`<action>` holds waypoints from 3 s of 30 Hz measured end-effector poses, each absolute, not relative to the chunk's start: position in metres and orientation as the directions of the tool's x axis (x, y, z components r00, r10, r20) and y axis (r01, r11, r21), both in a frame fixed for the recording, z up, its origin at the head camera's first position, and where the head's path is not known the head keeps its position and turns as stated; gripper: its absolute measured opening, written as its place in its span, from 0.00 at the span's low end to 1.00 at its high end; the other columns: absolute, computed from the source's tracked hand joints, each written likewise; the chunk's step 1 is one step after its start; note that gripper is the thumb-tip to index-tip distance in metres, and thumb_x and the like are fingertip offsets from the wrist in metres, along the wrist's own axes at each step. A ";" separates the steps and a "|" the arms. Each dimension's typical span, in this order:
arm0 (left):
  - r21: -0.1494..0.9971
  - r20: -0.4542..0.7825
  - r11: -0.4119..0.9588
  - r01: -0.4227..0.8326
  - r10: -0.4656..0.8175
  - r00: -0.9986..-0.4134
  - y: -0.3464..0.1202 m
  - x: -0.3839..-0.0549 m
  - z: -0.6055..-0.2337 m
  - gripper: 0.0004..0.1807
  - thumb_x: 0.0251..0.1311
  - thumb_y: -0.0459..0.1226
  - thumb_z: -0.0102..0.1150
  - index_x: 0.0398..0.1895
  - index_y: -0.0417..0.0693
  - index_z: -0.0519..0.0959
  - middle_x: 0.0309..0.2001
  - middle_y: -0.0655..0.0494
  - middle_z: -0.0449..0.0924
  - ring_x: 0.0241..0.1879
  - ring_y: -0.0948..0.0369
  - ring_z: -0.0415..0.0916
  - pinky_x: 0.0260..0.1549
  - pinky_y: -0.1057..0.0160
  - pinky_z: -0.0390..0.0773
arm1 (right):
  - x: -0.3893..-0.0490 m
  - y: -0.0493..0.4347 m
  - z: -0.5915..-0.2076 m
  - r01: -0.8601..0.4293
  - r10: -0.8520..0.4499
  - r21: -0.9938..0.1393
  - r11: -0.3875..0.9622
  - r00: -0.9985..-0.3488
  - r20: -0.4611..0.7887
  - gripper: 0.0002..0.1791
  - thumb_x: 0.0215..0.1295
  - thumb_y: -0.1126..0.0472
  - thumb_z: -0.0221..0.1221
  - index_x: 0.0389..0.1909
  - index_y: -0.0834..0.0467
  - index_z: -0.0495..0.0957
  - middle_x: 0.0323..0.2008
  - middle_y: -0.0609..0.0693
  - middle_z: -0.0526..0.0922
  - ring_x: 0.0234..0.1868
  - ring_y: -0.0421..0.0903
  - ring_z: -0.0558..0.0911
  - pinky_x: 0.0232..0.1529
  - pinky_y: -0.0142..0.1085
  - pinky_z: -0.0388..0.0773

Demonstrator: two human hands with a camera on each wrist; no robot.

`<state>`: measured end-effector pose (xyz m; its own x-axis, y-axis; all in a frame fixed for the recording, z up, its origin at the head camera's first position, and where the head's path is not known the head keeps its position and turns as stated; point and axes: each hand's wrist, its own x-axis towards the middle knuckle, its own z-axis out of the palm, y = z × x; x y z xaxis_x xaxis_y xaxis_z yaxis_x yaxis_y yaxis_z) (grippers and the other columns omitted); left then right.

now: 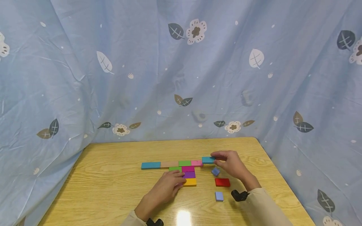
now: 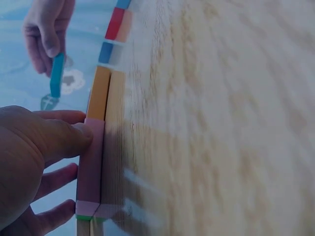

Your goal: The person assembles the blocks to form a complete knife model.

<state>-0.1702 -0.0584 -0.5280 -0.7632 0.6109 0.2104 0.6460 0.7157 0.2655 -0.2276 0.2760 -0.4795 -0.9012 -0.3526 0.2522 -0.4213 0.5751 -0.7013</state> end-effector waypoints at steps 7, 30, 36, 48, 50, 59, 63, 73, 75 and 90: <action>0.275 0.226 0.706 0.652 0.612 -0.758 -0.059 -0.171 -0.528 0.13 0.78 0.38 0.64 0.58 0.58 0.91 0.68 0.57 0.86 0.73 0.51 0.79 0.72 0.45 0.80 | -0.227 0.265 -0.484 -0.451 -0.434 -0.697 0.557 -0.874 0.218 0.16 0.70 0.72 0.70 0.57 0.63 0.89 0.55 0.60 0.92 0.56 0.58 0.92 0.55 0.39 0.92; 0.274 0.241 0.704 0.655 0.609 -0.756 -0.059 -0.171 -0.527 0.13 0.76 0.37 0.66 0.57 0.57 0.92 0.67 0.57 0.86 0.72 0.51 0.80 0.70 0.44 0.81 | -0.237 0.255 -0.515 -0.512 -0.501 -0.575 0.638 -0.843 0.196 0.17 0.68 0.70 0.71 0.55 0.55 0.91 0.51 0.51 0.94 0.51 0.48 0.92 0.52 0.41 0.93; 0.280 0.215 0.716 0.639 0.602 -0.769 -0.059 -0.172 -0.527 0.13 0.77 0.37 0.65 0.58 0.58 0.91 0.68 0.58 0.86 0.73 0.52 0.79 0.71 0.45 0.80 | -0.237 0.253 -0.515 -0.566 -0.532 -0.518 0.641 -0.814 0.232 0.17 0.67 0.71 0.72 0.55 0.57 0.91 0.51 0.50 0.94 0.52 0.49 0.92 0.53 0.48 0.93; 0.278 0.221 0.716 0.640 0.601 -0.768 -0.060 -0.172 -0.526 0.13 0.76 0.37 0.66 0.58 0.58 0.91 0.68 0.57 0.86 0.73 0.52 0.79 0.72 0.45 0.80 | -0.238 0.248 -0.518 -0.585 -0.533 -0.451 0.674 -0.808 0.252 0.18 0.63 0.70 0.76 0.53 0.55 0.91 0.50 0.47 0.94 0.51 0.48 0.92 0.56 0.51 0.92; 0.281 0.205 0.723 0.631 0.597 -0.775 -0.060 -0.172 -0.526 0.14 0.78 0.38 0.65 0.59 0.58 0.91 0.69 0.58 0.85 0.74 0.53 0.78 0.73 0.46 0.79 | -0.238 0.247 -0.518 -0.591 -0.532 -0.440 0.676 -0.805 0.264 0.18 0.62 0.70 0.76 0.52 0.55 0.91 0.49 0.47 0.94 0.50 0.47 0.92 0.54 0.50 0.92; 0.270 0.203 0.719 0.640 0.607 -0.768 -0.060 -0.171 -0.523 0.14 0.78 0.38 0.64 0.59 0.58 0.91 0.69 0.57 0.85 0.74 0.52 0.78 0.74 0.45 0.79 | -0.235 0.246 -0.519 -0.571 -0.515 -0.455 0.684 -0.819 0.253 0.17 0.63 0.67 0.77 0.53 0.54 0.91 0.50 0.46 0.93 0.49 0.43 0.91 0.54 0.48 0.93; 0.270 0.207 0.719 0.640 0.606 -0.768 -0.059 -0.171 -0.524 0.13 0.77 0.38 0.65 0.59 0.58 0.91 0.69 0.57 0.85 0.74 0.52 0.79 0.73 0.45 0.79 | -0.236 0.246 -0.517 -0.583 -0.528 -0.445 0.679 -0.810 0.255 0.17 0.63 0.67 0.78 0.52 0.55 0.91 0.50 0.46 0.94 0.49 0.43 0.91 0.54 0.47 0.93; 0.295 0.200 0.724 0.623 0.591 -0.781 -0.059 -0.171 -0.529 0.14 0.78 0.38 0.64 0.60 0.58 0.91 0.70 0.57 0.85 0.75 0.52 0.78 0.74 0.44 0.78 | -0.229 0.254 -0.503 -0.468 -0.436 -0.656 0.592 -0.871 0.228 0.18 0.67 0.65 0.76 0.56 0.61 0.90 0.53 0.55 0.93 0.53 0.56 0.93 0.57 0.51 0.92; 0.292 0.204 0.723 0.626 0.592 -0.779 -0.059 -0.171 -0.529 0.14 0.78 0.38 0.64 0.60 0.58 0.91 0.70 0.57 0.85 0.75 0.52 0.78 0.74 0.44 0.78 | -0.225 0.259 -0.502 -0.420 -0.387 -0.718 0.556 -0.895 0.224 0.19 0.67 0.64 0.76 0.57 0.62 0.89 0.54 0.57 0.92 0.54 0.56 0.93 0.57 0.45 0.93; 0.280 0.202 0.726 0.628 0.595 -0.778 -0.059 -0.168 -0.528 0.14 0.78 0.38 0.64 0.61 0.57 0.90 0.70 0.58 0.85 0.75 0.52 0.77 0.75 0.44 0.77 | -0.188 0.306 -0.525 -0.220 -0.256 -0.899 0.379 -0.958 0.126 0.24 0.72 0.63 0.72 0.65 0.67 0.83 0.61 0.67 0.88 0.57 0.44 0.92 0.54 0.27 0.89</action>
